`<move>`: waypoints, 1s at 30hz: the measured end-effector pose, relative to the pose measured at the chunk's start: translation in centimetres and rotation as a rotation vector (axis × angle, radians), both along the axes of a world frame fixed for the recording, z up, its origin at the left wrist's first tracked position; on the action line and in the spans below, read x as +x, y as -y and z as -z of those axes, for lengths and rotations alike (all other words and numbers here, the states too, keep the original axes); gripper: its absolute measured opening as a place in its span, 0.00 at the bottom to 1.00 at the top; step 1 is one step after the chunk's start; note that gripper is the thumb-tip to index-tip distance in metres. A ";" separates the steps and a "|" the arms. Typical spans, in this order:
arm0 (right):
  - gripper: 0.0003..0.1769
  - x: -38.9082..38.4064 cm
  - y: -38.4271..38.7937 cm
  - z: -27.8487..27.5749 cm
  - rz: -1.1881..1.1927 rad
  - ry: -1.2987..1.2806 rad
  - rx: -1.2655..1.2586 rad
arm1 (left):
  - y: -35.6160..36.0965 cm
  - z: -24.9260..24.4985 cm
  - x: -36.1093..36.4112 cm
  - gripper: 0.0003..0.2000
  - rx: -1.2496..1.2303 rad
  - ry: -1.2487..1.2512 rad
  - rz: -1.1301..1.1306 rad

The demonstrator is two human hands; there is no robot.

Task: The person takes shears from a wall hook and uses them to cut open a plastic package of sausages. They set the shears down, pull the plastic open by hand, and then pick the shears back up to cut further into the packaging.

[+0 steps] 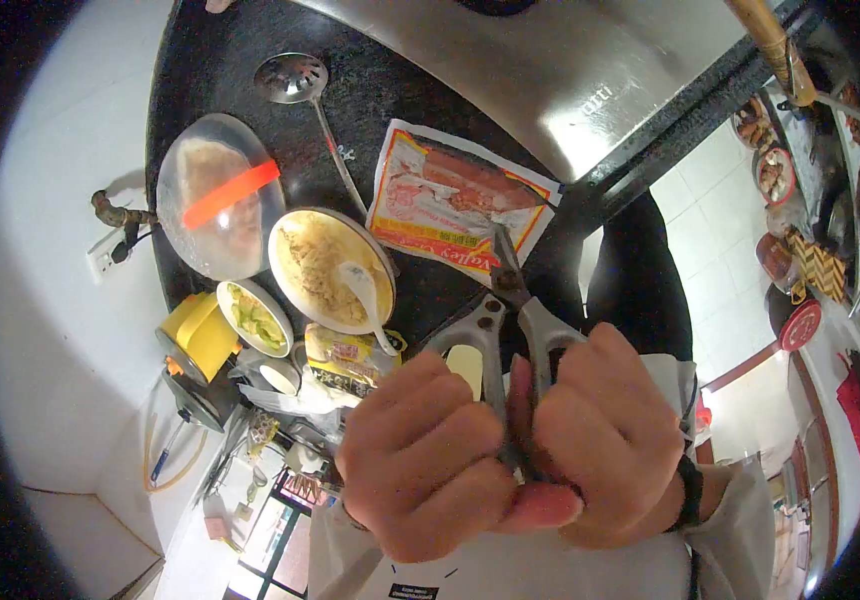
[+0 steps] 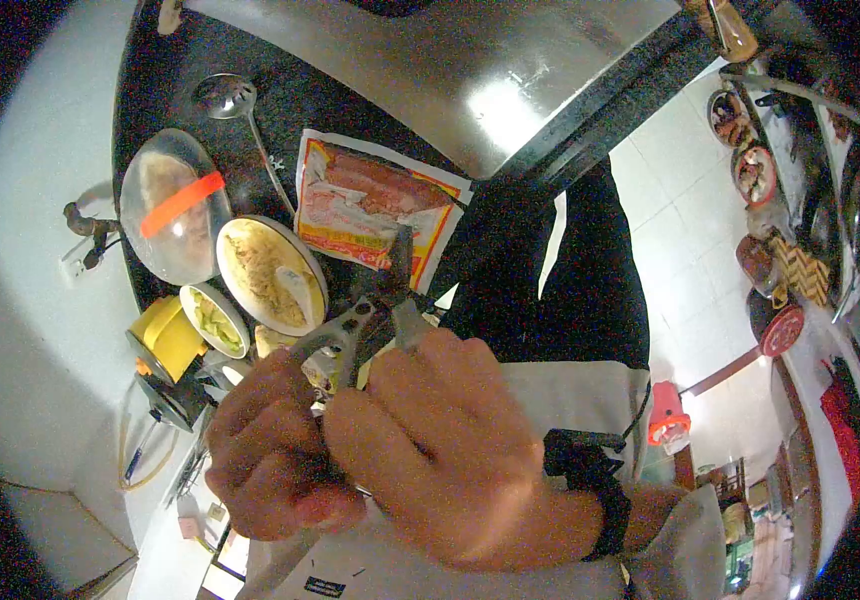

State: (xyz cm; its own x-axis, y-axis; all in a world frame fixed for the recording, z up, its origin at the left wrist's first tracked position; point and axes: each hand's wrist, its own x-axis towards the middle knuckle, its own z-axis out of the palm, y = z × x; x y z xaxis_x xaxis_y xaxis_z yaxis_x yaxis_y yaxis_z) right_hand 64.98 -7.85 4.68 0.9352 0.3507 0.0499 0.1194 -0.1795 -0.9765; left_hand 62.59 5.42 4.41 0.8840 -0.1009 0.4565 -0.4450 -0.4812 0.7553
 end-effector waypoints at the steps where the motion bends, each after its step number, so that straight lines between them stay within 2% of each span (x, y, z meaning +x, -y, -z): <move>1: 0.13 -0.5 0.6 0.3 -0.007 0.021 -0.029 | 0.5 -0.3 0.0 0.25 0.001 -0.003 0.003; 2: 0.16 -1.0 1.2 0.7 -0.016 0.041 -0.056 | 1.2 -0.7 0.2 0.24 0.032 -0.062 0.029; 5: 0.16 -2.7 2.9 1.6 0.063 -0.059 0.068 | 2.0 -1.1 -0.2 0.19 0.130 -0.122 0.101; 7: 0.17 -3.1 4.6 2.8 0.002 -0.065 0.117 | 2.6 -1.6 -0.1 0.17 0.126 -0.268 0.231; 9: 0.18 -3.3 5.1 2.9 -0.057 -0.075 0.168 | 3.0 -1.0 -0.3 0.15 0.121 -0.220 0.214; 12: 0.17 -3.0 4.9 2.3 -0.061 -0.103 0.107 | 2.9 -0.4 -0.4 0.14 0.082 -0.157 0.186; 14: 0.17 -2.0 4.3 1.6 -0.151 -0.090 0.045 | 2.1 -0.3 -0.5 0.15 0.024 -0.134 0.179; 19: 0.15 -1.7 2.4 0.6 -0.089 -0.105 -0.017 | 0.9 0.0 0.4 0.20 -0.059 -0.097 0.187; 21: 0.15 -1.6 1.6 0.2 -0.079 -0.106 -0.047 | 0.3 0.5 -0.1 0.18 -0.091 -0.016 0.105; 23: 0.14 -1.4 1.0 0.1 -0.115 -0.105 -0.023 | -0.4 0.2 -1.1 0.20 -0.054 -0.078 0.056; 25: 0.14 -1.5 0.3 0.0 -0.135 -0.077 -0.065 | -0.8 0.6 -1.9 0.23 -0.099 -0.088 -0.078; 26: 0.13 -1.7 0.1 0.0 -0.154 -0.061 -0.102 | -0.1 1.0 -1.6 0.22 -0.112 -0.006 -0.197; 30: 0.13 -3.1 -0.7 0.5 -0.173 0.055 -0.144 | -1.8 0.7 -3.7 0.17 -0.133 -0.099 -0.049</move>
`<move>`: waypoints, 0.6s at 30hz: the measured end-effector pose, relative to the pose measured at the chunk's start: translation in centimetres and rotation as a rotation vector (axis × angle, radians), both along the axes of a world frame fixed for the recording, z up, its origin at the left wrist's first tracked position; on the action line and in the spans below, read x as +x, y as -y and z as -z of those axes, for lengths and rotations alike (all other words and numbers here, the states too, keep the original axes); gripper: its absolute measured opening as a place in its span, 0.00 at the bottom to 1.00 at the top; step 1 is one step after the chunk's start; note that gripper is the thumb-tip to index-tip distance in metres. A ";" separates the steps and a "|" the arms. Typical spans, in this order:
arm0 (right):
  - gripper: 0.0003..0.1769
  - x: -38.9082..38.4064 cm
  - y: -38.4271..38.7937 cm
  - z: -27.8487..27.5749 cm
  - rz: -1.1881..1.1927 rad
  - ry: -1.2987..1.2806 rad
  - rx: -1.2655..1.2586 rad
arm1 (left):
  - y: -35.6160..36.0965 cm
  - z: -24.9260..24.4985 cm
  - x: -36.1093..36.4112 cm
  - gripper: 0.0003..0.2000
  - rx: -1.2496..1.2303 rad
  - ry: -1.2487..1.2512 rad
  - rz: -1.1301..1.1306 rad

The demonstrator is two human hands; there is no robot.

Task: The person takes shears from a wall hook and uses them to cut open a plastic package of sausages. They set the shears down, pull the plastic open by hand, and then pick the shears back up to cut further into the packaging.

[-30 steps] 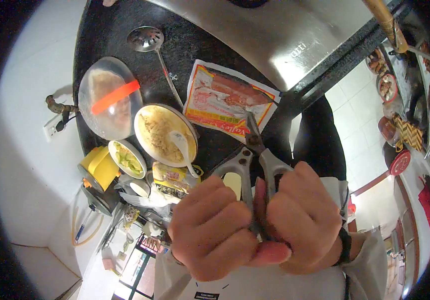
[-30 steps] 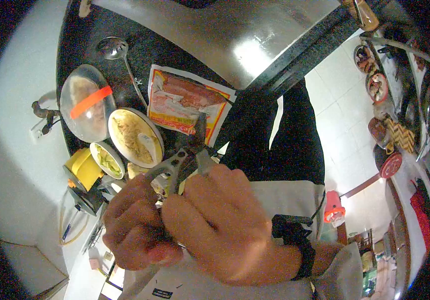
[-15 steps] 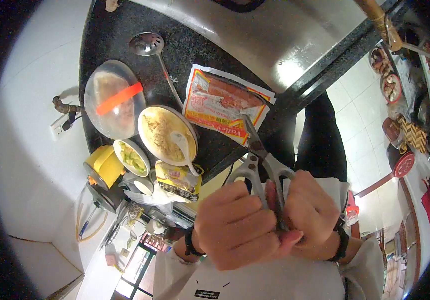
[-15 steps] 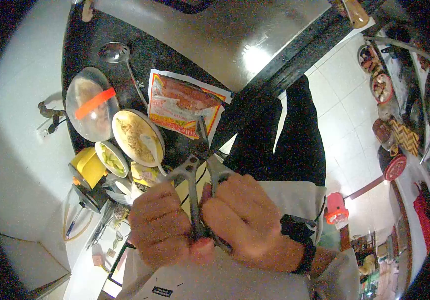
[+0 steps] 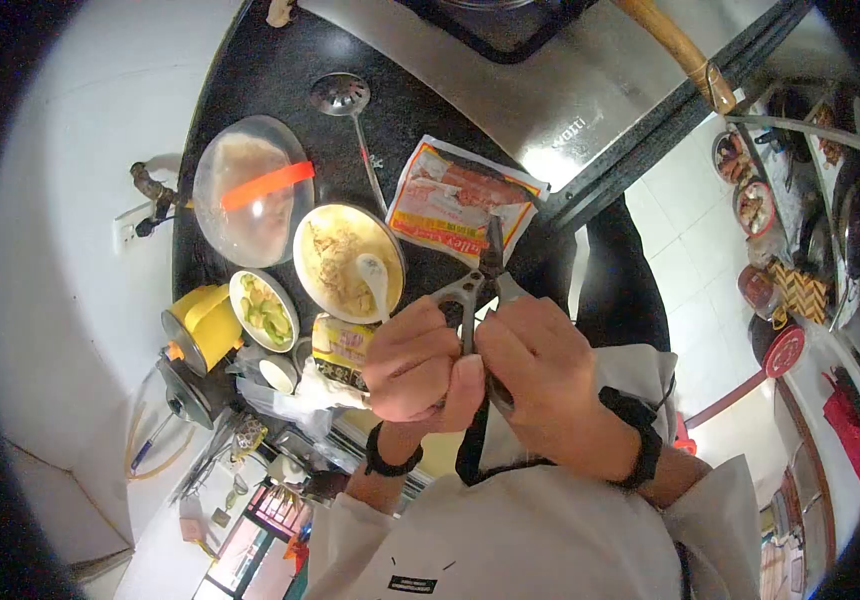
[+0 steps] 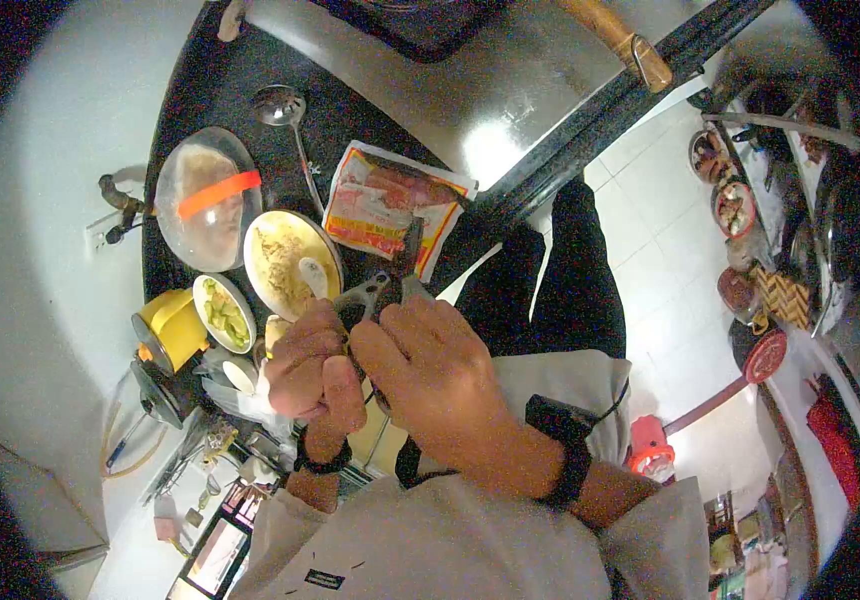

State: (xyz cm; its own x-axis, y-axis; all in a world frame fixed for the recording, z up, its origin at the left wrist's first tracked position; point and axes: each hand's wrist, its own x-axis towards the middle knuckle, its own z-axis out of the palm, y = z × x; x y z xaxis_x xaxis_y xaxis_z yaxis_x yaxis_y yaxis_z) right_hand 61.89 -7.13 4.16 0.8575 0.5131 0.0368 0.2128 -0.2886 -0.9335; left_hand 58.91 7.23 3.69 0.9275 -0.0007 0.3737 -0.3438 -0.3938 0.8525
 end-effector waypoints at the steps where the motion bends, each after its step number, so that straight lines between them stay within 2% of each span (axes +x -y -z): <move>1: 0.12 -0.6 -0.2 0.3 -0.010 0.078 0.002 | 0.1 0.4 -1.3 0.17 -0.001 0.006 -0.006; 4: 0.12 -2.1 -0.5 1.7 -0.050 0.229 -0.005 | 0.1 1.9 -3.8 0.16 0.062 0.052 -0.154; 6: 0.12 -3.3 -0.2 2.5 -0.105 0.274 -0.021 | 0.4 2.2 -4.9 0.16 0.088 0.051 -0.166; 8: 0.09 -4.0 -0.2 3.4 -0.033 0.380 0.047 | 0.6 2.9 -5.8 0.16 0.121 0.062 -0.175; 11: 0.10 -4.9 0.5 4.8 -0.100 0.485 0.036 | 0.8 5.1 -7.9 0.17 0.205 0.025 -0.092; 14: 0.12 -5.1 1.4 5.5 -0.198 0.504 0.033 | 1.3 7.8 -9.9 0.16 0.176 0.164 -0.089; 17: 0.06 -4.3 4.0 4.8 -0.258 0.390 0.052 | 2.1 5.6 -8.0 0.18 0.047 0.172 -0.119; 18: 0.11 -4.3 4.2 5.0 -0.150 0.435 0.082 | 3.5 5.3 -8.0 0.18 -0.149 0.138 -0.334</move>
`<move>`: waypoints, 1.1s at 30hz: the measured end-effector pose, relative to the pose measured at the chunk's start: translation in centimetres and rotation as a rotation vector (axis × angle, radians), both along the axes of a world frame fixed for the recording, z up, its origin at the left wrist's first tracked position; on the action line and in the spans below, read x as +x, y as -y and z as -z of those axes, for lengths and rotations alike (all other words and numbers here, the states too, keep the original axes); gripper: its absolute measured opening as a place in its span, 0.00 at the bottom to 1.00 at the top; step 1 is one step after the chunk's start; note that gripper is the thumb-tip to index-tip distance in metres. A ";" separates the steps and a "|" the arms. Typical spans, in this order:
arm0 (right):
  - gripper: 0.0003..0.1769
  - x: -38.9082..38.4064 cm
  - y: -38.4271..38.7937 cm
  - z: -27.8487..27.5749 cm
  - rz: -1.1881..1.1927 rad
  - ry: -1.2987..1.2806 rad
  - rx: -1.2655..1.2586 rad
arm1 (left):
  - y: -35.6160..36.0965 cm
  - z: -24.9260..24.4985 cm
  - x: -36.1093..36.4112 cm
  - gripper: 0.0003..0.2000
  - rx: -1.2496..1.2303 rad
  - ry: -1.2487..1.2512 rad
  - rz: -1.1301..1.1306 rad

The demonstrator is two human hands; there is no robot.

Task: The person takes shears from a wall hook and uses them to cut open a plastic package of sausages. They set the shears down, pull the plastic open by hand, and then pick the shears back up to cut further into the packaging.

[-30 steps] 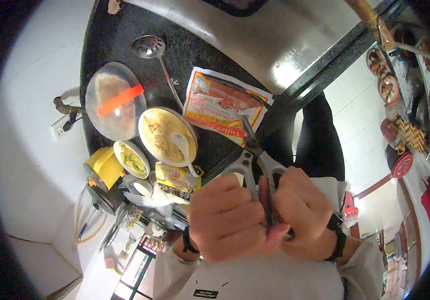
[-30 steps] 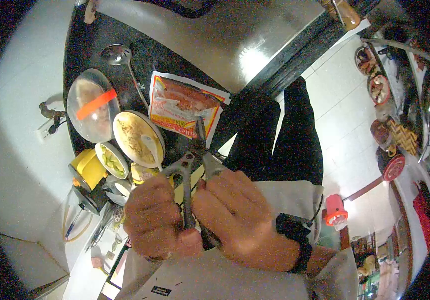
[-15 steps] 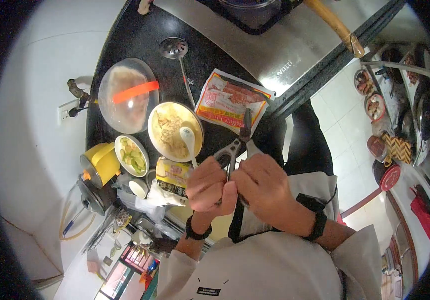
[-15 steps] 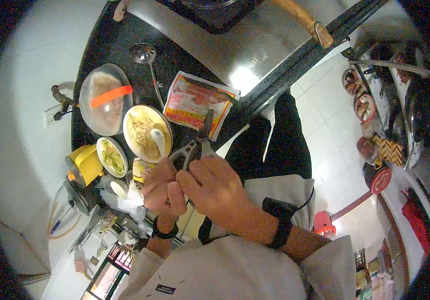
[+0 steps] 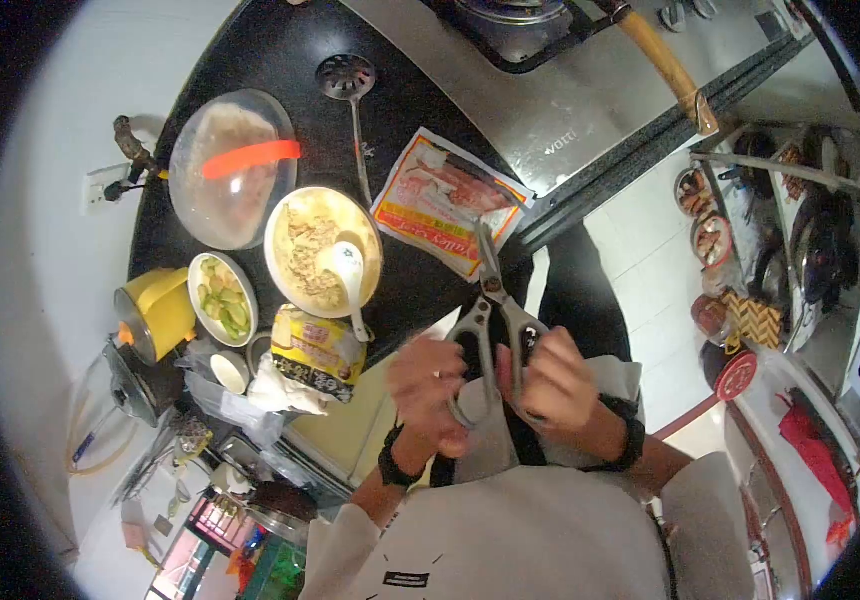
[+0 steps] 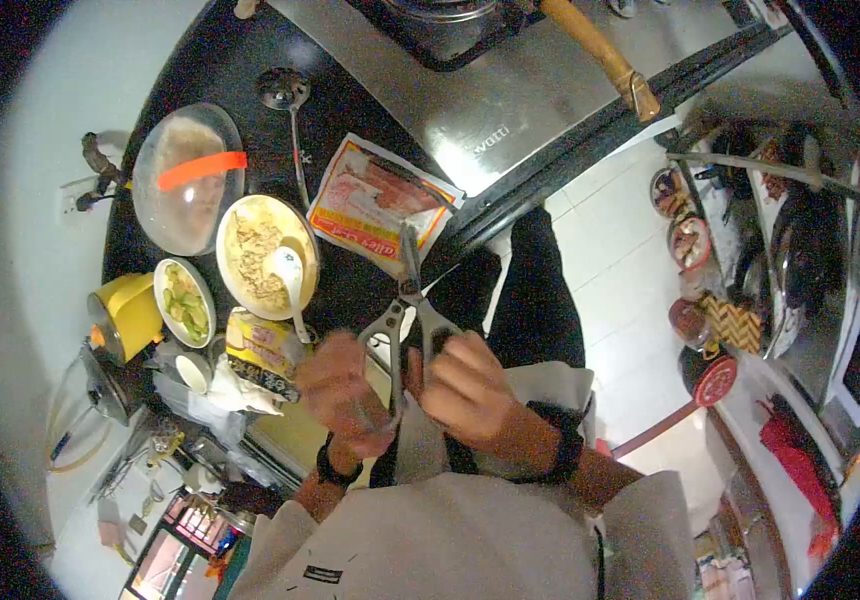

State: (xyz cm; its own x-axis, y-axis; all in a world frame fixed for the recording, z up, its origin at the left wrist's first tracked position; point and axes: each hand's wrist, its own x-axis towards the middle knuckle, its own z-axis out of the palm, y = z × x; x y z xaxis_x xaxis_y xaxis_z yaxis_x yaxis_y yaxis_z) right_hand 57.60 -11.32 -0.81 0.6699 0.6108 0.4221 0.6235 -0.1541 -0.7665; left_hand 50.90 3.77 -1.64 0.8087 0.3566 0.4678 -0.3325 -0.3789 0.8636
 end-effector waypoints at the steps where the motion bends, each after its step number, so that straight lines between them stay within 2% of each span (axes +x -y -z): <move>1: 0.11 -0.1 1.0 -0.7 -0.014 0.004 -0.015 | 0.4 -0.2 0.4 0.18 -0.015 0.004 -0.014; 3: 0.16 0.4 3.1 -2.6 0.203 -0.258 -0.228 | 0.7 -1.0 1.7 0.13 0.103 -0.651 -0.562; 4: 0.17 1.6 3.5 -1.2 0.184 -0.429 0.330 | 0.8 -0.4 2.0 0.13 0.087 -0.653 -0.579; 5: 0.17 2.7 3.6 0.2 0.157 -0.594 0.891 | 1.0 0.5 2.3 0.13 -0.146 -0.653 -0.511; 6: 0.17 3.1 3.9 -1.4 0.291 -0.643 0.815 | 1.0 1.1 2.8 0.17 -0.376 -0.641 -0.438; 7: 0.20 3.2 4.4 -3.0 0.423 -0.688 0.734 | 0.8 1.5 3.2 0.17 -0.390 -0.636 -0.456; 8: 0.29 3.4 5.5 -2.5 0.469 -0.705 0.748 | 0.4 1.8 3.5 0.19 -0.066 -0.672 -0.399; 9: 0.28 4.3 4.7 -3.3 0.750 -0.663 0.618 | 0.1 2.1 3.7 0.22 0.256 -0.705 -0.337; 10: 0.26 4.7 4.5 -3.6 0.727 -0.624 0.594 | 0.0 2.0 4.2 0.25 0.347 -0.722 -0.313; 11: 0.25 5.2 4.6 -3.7 0.695 -0.586 0.569 | 0.2 2.3 4.7 0.25 0.325 -0.737 -0.349; 13: 0.24 5.4 4.7 -3.6 0.705 -0.572 0.633 | 0.2 3.1 5.8 0.30 0.423 -0.688 -0.341; 14: 0.18 5.9 3.9 -3.9 0.778 -0.567 0.633 | 0.1 3.7 6.0 0.34 0.368 -0.681 -0.326; 15: 0.11 6.4 4.3 -4.1 0.767 -0.374 -0.004 | 0.3 4.1 6.0 0.34 0.356 -0.693 -0.351; 17: 0.11 6.3 3.1 -4.9 0.969 -0.360 -0.007 | 0.5 4.8 6.2 0.37 0.367 -0.701 -0.366; 18: 0.11 6.7 2.9 -4.6 0.952 -0.359 -0.018 | 0.5 5.0 6.3 0.37 0.355 -0.709 -0.380; 20: 0.09 7.3 2.4 -4.0 0.675 0.069 -0.366 | 0.7 5.0 6.1 0.38 0.304 -0.724 -0.366; 21: 0.09 7.2 2.0 -3.4 0.664 0.071 -0.373 | 0.6 4.9 6.1 0.38 0.295 -0.730 -0.373; 23: 0.08 6.8 1.4 -1.8 0.783 -0.228 0.171 | 0.5 4.7 6.1 0.37 0.256 -0.734 -0.363; 25: 0.10 6.2 2.7 -1.4 0.848 -0.164 0.067 | 0.6 5.0 5.9 0.39 0.261 -0.753 -0.367; 26: 0.13 5.3 3.8 -1.3 0.900 0.057 -0.336 | 0.5 5.2 5.9 0.42 0.276 -0.766 -0.364; 28: 0.33 4.0 5.6 -1.0 0.910 0.518 -1.147 | 0.5 5.6 5.7 0.42 0.246 -0.762 -0.372; 29: 0.33 4.2 5.6 -0.6 0.906 0.523 -1.149 | 0.5 5.8 5.8 0.42 0.226 -0.748 -0.373; 33: 0.09 4.5 5.4 1.0 0.961 0.791 -0.952 | 0.2 5.5 6.3 0.40 0.169 -0.721 -0.400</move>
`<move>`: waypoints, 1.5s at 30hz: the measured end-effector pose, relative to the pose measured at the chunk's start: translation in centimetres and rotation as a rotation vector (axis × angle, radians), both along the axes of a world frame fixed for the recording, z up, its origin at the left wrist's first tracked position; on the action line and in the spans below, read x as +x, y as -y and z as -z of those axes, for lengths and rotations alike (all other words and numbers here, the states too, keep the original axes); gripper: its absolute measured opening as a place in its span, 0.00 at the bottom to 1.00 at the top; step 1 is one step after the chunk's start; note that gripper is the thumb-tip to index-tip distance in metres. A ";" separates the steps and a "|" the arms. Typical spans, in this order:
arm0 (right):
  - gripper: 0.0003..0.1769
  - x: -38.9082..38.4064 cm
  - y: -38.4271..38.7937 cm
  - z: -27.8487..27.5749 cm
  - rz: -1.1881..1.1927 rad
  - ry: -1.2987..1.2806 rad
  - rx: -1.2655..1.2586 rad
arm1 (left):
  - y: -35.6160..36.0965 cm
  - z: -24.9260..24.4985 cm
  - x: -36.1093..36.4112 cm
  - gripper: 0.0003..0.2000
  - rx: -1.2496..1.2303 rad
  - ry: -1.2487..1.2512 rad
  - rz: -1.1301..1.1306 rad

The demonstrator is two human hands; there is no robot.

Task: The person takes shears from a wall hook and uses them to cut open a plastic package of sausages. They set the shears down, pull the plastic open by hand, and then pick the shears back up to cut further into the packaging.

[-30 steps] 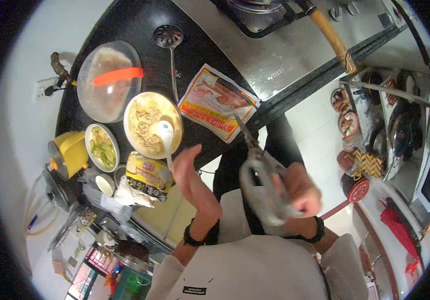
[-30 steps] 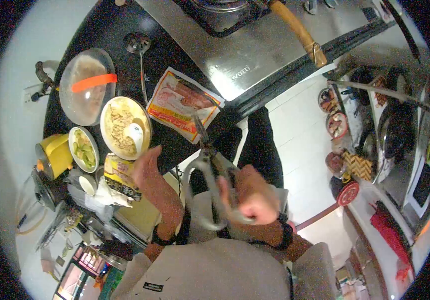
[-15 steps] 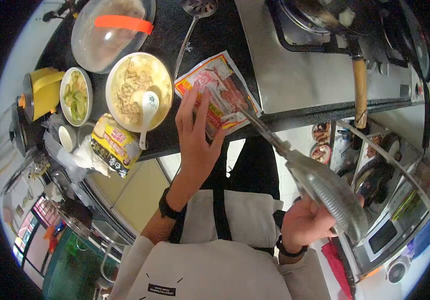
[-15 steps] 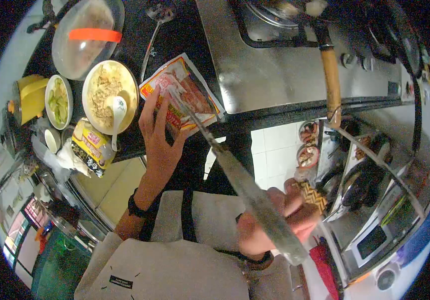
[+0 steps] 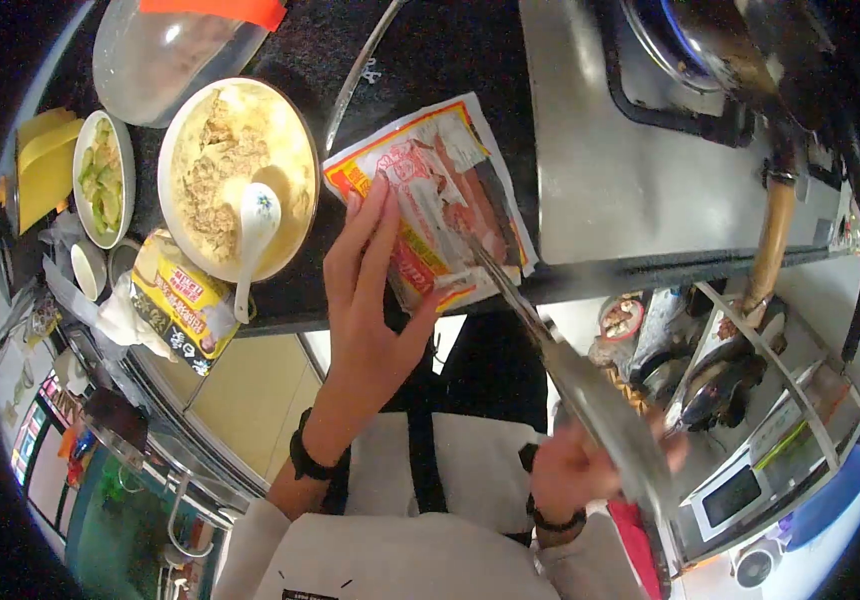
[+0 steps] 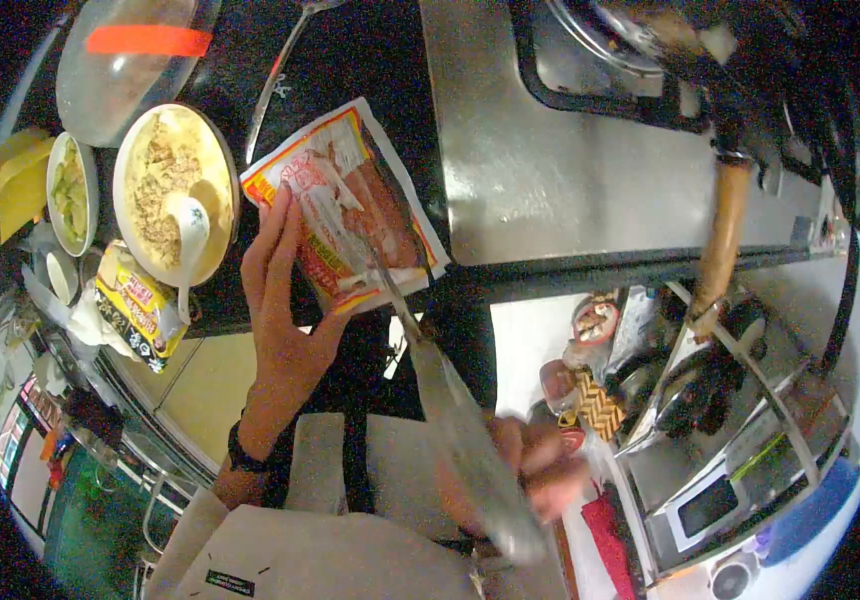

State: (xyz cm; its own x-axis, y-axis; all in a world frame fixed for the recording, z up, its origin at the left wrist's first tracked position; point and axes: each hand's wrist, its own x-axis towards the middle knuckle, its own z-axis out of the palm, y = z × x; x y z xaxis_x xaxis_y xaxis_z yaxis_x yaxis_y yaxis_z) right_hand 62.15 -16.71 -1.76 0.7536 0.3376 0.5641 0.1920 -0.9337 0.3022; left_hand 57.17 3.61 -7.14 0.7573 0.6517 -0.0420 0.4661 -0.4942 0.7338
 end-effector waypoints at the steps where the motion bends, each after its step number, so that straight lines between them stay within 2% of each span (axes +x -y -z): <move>1: 0.09 0.0 -0.1 0.4 -0.039 0.060 0.013 | -0.1 -0.1 -0.1 0.40 -0.001 -0.019 0.012; 2: 0.14 0.0 0.0 0.6 -0.074 0.119 0.022 | 0.0 -0.2 -0.2 0.40 -0.008 -0.039 0.028; 3: 0.23 -0.3 1.2 -1.1 -0.312 -0.219 0.249 | -0.1 -0.2 -0.2 0.40 -0.009 -0.043 0.025; 4: 0.23 -0.2 1.6 -1.2 -0.314 -0.219 0.249 | -0.2 -0.1 -0.2 0.41 -0.003 -0.040 0.023; 10: 0.25 -0.2 1.7 -1.7 -0.355 -0.160 -0.157 | -0.2 0.3 -0.7 0.41 -0.020 -0.013 0.041; 11: 0.28 -0.6 2.2 -1.1 -0.380 -0.203 0.313 | -0.4 0.4 -0.6 0.41 -0.010 -0.009 0.039; 12: 0.28 -0.5 2.0 -0.9 -0.382 -0.202 0.311 | -0.4 0.5 -0.5 0.41 -0.011 -0.007 0.038; 18: 0.22 -0.2 -0.1 -1.4 -0.385 -0.269 -0.066 | -0.7 0.3 -0.8 0.42 -0.005 -0.049 0.041; 19: 0.22 -0.2 0.0 -1.2 -0.387 -0.268 -0.070 | -0.9 0.2 -0.8 0.42 -0.020 -0.047 0.043; 23: 0.15 -0.3 1.2 -0.4 -0.498 0.498 -0.835 | -0.9 0.1 -0.6 0.40 -0.007 -0.062 0.062; 24: 0.14 -0.3 1.2 -0.7 -0.536 0.497 -0.853 | -0.9 0.0 -0.6 0.40 -0.011 -0.061 0.062; 25: 0.14 -0.9 1.0 -1.0 -0.577 0.433 -0.824 | -0.9 -0.1 -0.7 0.40 -0.013 -0.083 0.070; 26: 0.13 -1.3 0.8 -1.5 -0.633 0.244 -0.672 | -1.0 -0.2 -0.7 0.39 -0.011 -0.102 0.076; 28: 0.13 -2.2 0.4 -1.9 -0.767 -0.319 -0.028 | -1.0 0.2 -0.7 0.39 -0.005 -0.080 0.070; 30: 0.12 -3.5 0.3 -1.6 -0.832 -0.580 0.421 | -0.9 0.5 -0.6 0.40 -0.003 -0.064 0.067; 32: 0.13 -4.7 0.1 -1.3 -0.874 -0.728 0.706 | -0.6 0.5 -0.7 0.40 0.025 -0.051 0.070; 38: 0.17 -6.4 -1.2 0.1 -0.945 -0.830 1.009 | -0.4 1.1 -0.9 0.39 0.069 -0.041 0.094; 41: 0.19 -6.4 -2.0 0.5 -0.949 -0.848 1.038 | -0.2 1.4 -0.9 0.38 0.079 -0.013 0.086; 45: 0.19 -5.1 -4.1 0.1 -0.940 -1.009 1.043 | -0.1 2.3 -0.8 0.37 0.123 0.019 0.071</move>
